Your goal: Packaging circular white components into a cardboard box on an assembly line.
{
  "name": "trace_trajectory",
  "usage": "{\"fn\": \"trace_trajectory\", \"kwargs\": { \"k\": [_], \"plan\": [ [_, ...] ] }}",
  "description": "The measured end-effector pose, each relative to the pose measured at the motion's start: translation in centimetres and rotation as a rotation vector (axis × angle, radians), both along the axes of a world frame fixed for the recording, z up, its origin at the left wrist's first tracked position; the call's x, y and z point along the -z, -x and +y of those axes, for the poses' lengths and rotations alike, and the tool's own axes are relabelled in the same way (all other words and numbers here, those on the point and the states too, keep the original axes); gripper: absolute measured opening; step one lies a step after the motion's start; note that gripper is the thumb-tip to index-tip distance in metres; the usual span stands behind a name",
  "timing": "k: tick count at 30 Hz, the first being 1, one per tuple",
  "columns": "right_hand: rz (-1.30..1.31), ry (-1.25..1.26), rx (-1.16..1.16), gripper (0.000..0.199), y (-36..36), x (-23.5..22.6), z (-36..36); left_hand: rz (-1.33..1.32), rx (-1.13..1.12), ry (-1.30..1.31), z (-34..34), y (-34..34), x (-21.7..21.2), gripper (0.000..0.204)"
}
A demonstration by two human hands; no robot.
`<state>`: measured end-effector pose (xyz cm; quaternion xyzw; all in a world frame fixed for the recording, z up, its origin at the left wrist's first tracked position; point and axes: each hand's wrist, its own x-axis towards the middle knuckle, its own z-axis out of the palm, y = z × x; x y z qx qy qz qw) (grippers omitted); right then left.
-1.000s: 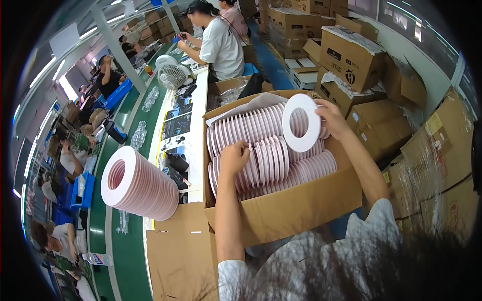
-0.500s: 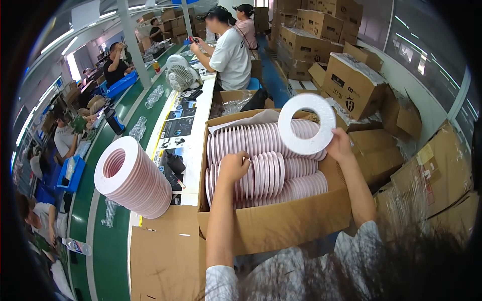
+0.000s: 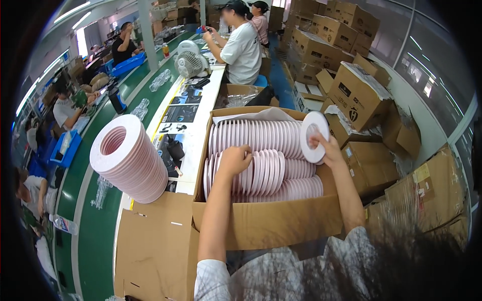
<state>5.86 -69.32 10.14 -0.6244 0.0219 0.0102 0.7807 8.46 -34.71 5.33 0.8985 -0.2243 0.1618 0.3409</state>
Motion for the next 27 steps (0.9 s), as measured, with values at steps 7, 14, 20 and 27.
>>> {"fn": "trace_trajectory", "kwargs": {
  "k": [7,14,20,27],
  "plan": [
    [-0.112,0.071,0.099,0.038,-1.9,-0.5,-1.7,-0.006,0.036,0.021,-0.6,-0.3,-0.5,0.014],
    [-0.645,0.975,0.472,0.028,-2.9,-5.0,3.0,-0.019,-0.002,0.026,1.7,0.7,0.6,0.014],
    [-0.499,1.988,-0.234,0.037,-8.1,5.5,-7.0,0.017,0.085,0.052,-1.3,-0.9,-0.2,0.017],
    [-0.963,1.699,0.188,0.015,-7.7,5.7,-3.2,0.069,0.04,0.003,-0.1,-0.5,0.8,0.02]
  ]
}}
